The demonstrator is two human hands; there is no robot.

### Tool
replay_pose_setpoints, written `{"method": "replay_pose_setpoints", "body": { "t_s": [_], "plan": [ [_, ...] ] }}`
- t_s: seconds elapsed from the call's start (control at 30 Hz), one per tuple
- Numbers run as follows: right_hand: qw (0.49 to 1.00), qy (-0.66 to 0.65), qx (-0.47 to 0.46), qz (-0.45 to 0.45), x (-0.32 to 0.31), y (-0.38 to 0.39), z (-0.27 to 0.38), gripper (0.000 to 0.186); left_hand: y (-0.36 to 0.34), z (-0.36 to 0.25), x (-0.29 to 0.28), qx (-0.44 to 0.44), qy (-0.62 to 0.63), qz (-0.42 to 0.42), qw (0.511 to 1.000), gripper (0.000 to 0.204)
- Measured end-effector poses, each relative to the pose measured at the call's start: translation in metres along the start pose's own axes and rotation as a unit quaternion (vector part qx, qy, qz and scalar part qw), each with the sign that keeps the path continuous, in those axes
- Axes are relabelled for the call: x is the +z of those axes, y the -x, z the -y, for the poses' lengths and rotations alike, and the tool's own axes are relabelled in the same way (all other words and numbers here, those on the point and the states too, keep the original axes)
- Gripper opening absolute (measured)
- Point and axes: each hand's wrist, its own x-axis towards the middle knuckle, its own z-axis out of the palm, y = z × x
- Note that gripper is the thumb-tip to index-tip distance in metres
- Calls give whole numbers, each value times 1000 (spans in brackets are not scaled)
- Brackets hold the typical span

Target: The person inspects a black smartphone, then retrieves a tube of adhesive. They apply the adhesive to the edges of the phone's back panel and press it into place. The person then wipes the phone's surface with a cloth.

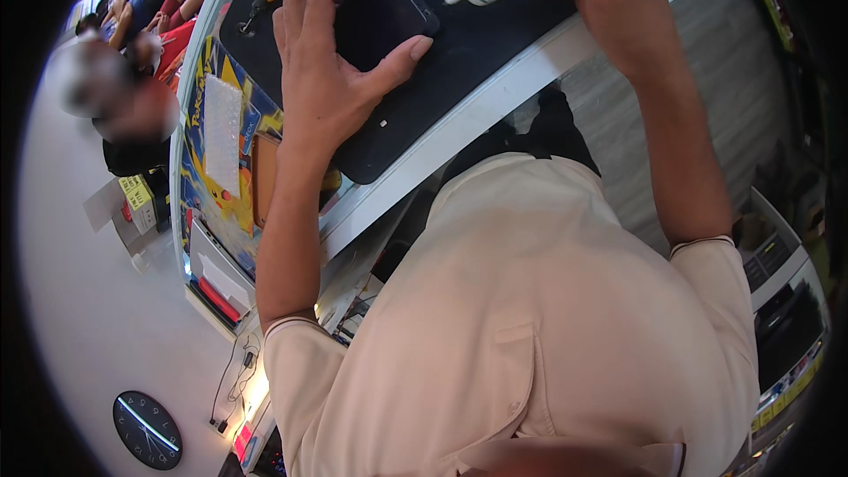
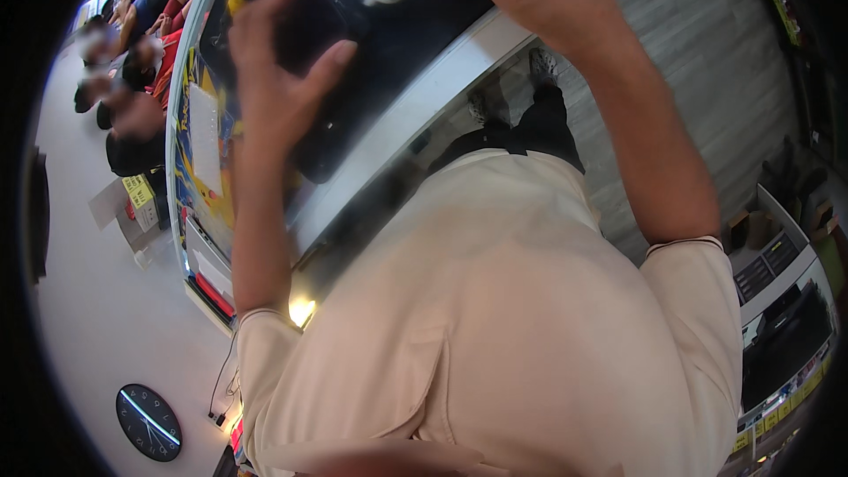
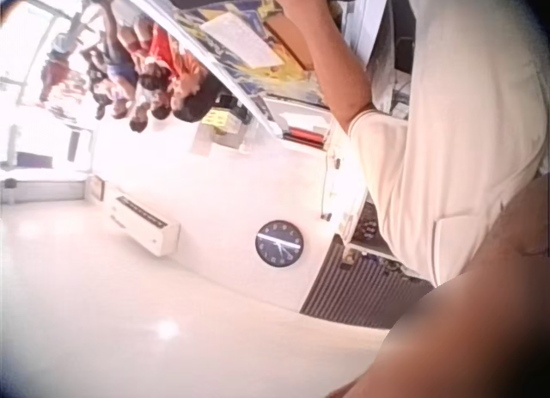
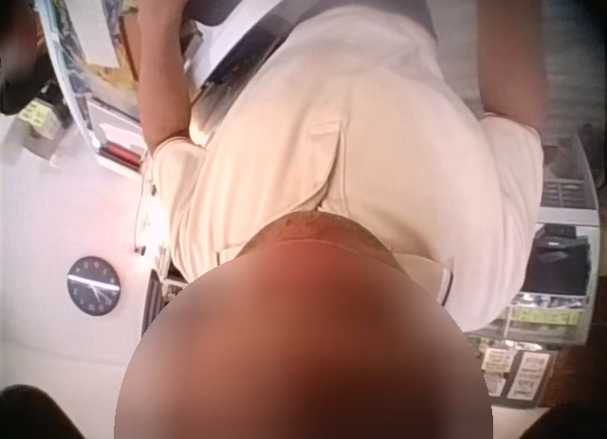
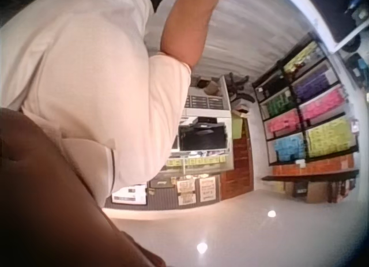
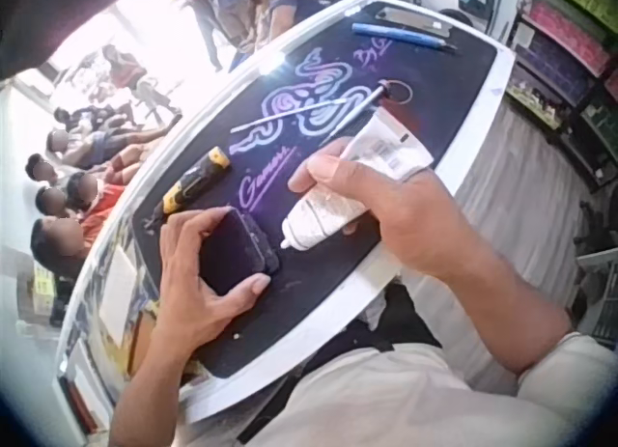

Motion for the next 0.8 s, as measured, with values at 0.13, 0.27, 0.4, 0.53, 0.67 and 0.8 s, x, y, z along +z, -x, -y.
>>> {"method": "replay_pose_setpoints", "body": {
  "t_s": [0.13, 0.27, 0.4, 0.53, 0.67, 0.8],
  "plan": [
    [989, -122, -75, 22, -3, -2, -10, 39, -1, -8, -3, 8, 9, -6, 1000, 71],
    [974, -220, -46, 9, 6, 6, -21, 42, -2, -27, -12, -12, -13, 39, 999, 74],
    [969, -232, -87, 25, 9, 6, -27, 41, -13, -35, -18, -60, -1, 50, 997, 75],
    [969, -237, -69, 16, 6, 2, -27, 37, -21, -41, -17, -126, 21, 17, 992, 72],
    [974, -223, -49, -8, 11, 1, -27, 36, -28, -41, -13, -131, -19, 19, 991, 69],
    [967, -248, -46, -14, 18, 9, -30, 38, -33, -33, -13, 31, -48, -18, 998, 58]
  ]
}}
